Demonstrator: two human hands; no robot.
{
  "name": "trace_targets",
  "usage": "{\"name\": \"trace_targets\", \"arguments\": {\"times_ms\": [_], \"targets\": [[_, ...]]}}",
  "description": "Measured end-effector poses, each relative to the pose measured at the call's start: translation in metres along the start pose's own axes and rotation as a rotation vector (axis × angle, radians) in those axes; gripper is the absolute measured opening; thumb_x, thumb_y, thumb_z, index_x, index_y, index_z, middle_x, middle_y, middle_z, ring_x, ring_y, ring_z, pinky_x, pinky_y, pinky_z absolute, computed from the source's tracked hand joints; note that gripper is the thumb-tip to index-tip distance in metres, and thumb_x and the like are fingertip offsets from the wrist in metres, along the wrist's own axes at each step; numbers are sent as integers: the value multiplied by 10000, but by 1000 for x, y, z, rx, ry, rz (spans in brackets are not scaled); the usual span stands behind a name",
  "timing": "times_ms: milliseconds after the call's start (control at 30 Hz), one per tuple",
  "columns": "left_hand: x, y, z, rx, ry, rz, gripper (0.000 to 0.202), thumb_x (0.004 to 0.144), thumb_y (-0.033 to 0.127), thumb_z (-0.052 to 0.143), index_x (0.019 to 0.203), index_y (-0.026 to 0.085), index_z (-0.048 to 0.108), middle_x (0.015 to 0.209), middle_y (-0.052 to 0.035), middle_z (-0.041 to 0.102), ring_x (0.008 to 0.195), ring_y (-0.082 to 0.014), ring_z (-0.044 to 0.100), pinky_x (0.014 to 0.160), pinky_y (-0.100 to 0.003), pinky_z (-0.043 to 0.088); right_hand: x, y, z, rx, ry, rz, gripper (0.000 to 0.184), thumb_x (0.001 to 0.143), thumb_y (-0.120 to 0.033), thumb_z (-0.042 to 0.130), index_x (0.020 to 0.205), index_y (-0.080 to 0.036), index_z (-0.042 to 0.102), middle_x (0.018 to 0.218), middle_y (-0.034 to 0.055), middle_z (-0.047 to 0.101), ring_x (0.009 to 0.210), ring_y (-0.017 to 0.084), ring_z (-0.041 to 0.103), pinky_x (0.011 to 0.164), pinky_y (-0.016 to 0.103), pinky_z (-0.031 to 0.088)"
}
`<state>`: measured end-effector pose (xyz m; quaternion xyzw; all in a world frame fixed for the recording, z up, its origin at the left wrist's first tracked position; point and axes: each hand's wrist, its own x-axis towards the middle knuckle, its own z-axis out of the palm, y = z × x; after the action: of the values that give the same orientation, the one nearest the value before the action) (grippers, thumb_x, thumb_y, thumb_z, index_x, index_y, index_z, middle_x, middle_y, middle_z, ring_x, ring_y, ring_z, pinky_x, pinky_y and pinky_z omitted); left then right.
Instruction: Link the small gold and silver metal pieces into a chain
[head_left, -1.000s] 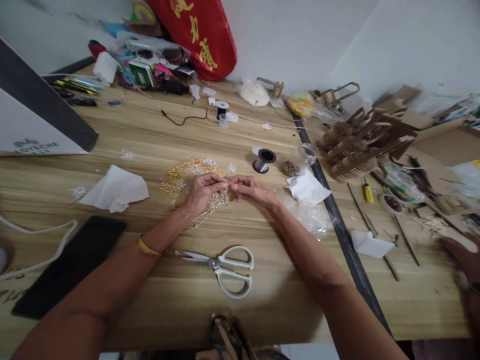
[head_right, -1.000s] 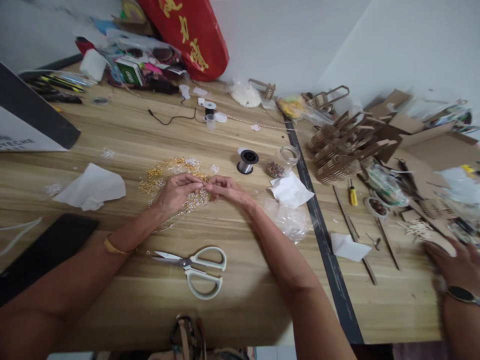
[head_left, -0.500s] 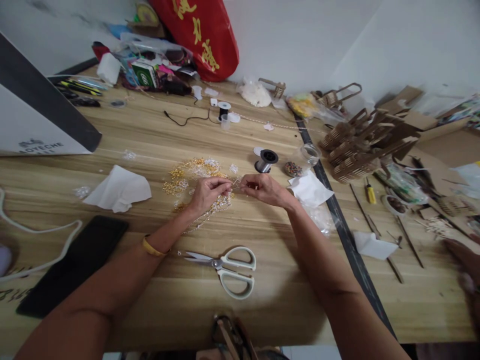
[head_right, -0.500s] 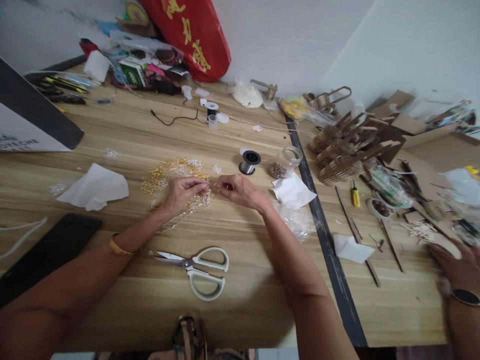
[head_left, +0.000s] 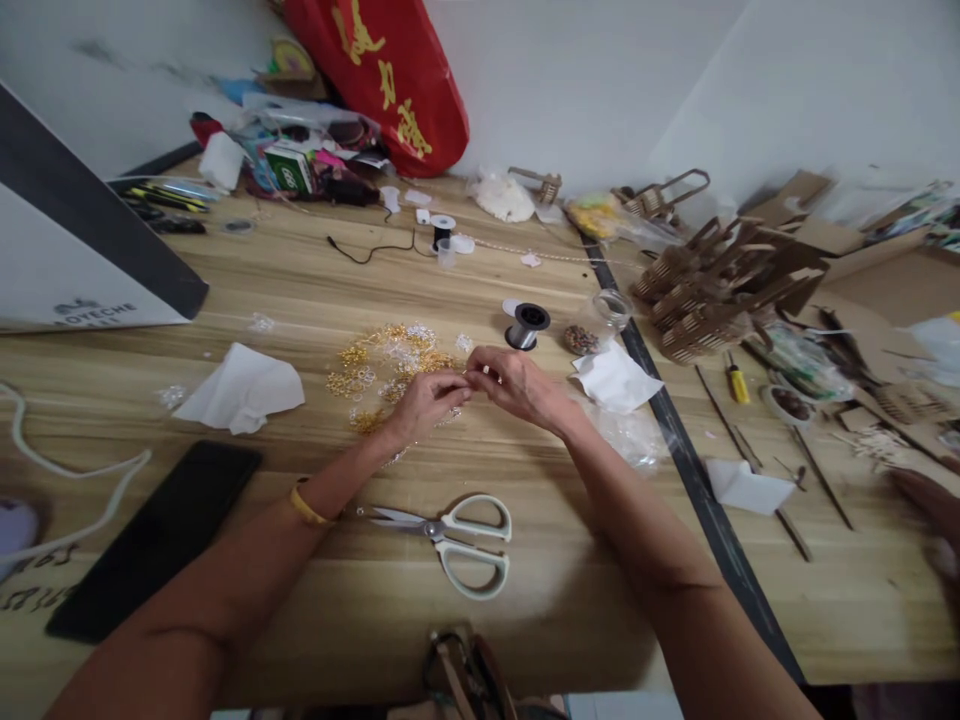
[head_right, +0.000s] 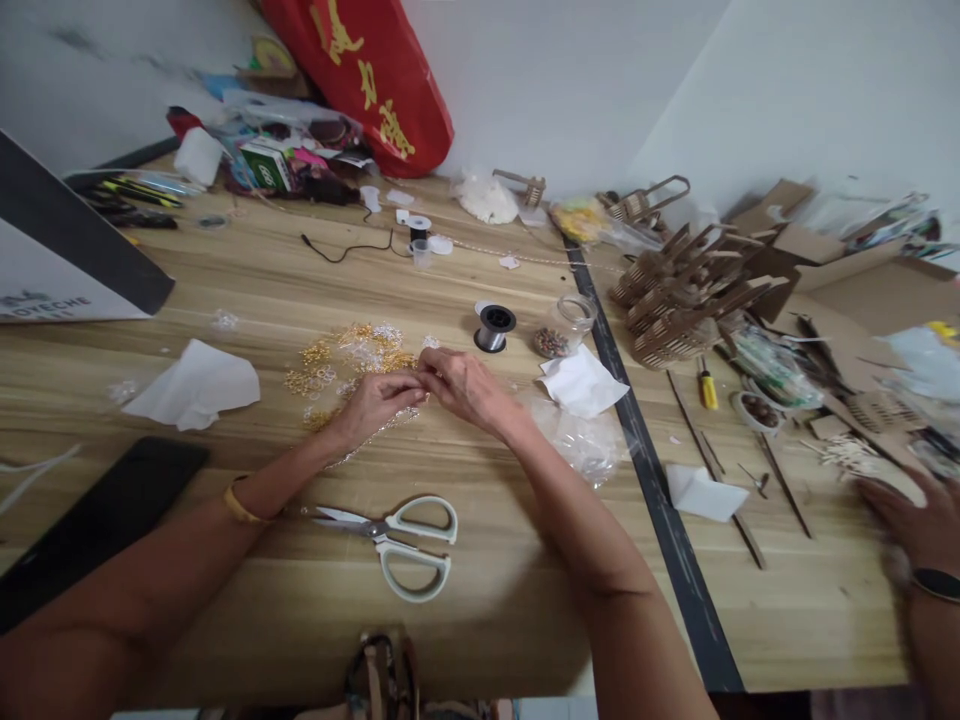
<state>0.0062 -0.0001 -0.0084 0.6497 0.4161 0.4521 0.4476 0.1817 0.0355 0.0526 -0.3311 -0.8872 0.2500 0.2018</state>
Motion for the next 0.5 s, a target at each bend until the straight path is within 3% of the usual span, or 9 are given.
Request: {"name": "trace_targets", "arguments": {"times_ms": [133, 500], "targets": [[-2, 5, 1, -118, 26, -90, 223, 776, 354, 660, 706, 144, 687, 679, -18, 633, 646, -129, 553, 630, -244, 437, 1, 2, 3, 26, -20, 79, 103, 925, -210, 472, 887, -179, 563, 602, -29, 534, 525, 95, 429, 570, 229, 282], [2, -4, 0, -307, 147, -186, 236, 709, 376, 737, 734, 142, 714, 650, -18, 658, 613, -117, 575, 618, -244, 452, 0, 2, 6, 17, 22, 98, 89, 923, -227, 487, 899, -182, 561, 629, -14, 585, 526, 90, 459, 559, 221, 291]]}}
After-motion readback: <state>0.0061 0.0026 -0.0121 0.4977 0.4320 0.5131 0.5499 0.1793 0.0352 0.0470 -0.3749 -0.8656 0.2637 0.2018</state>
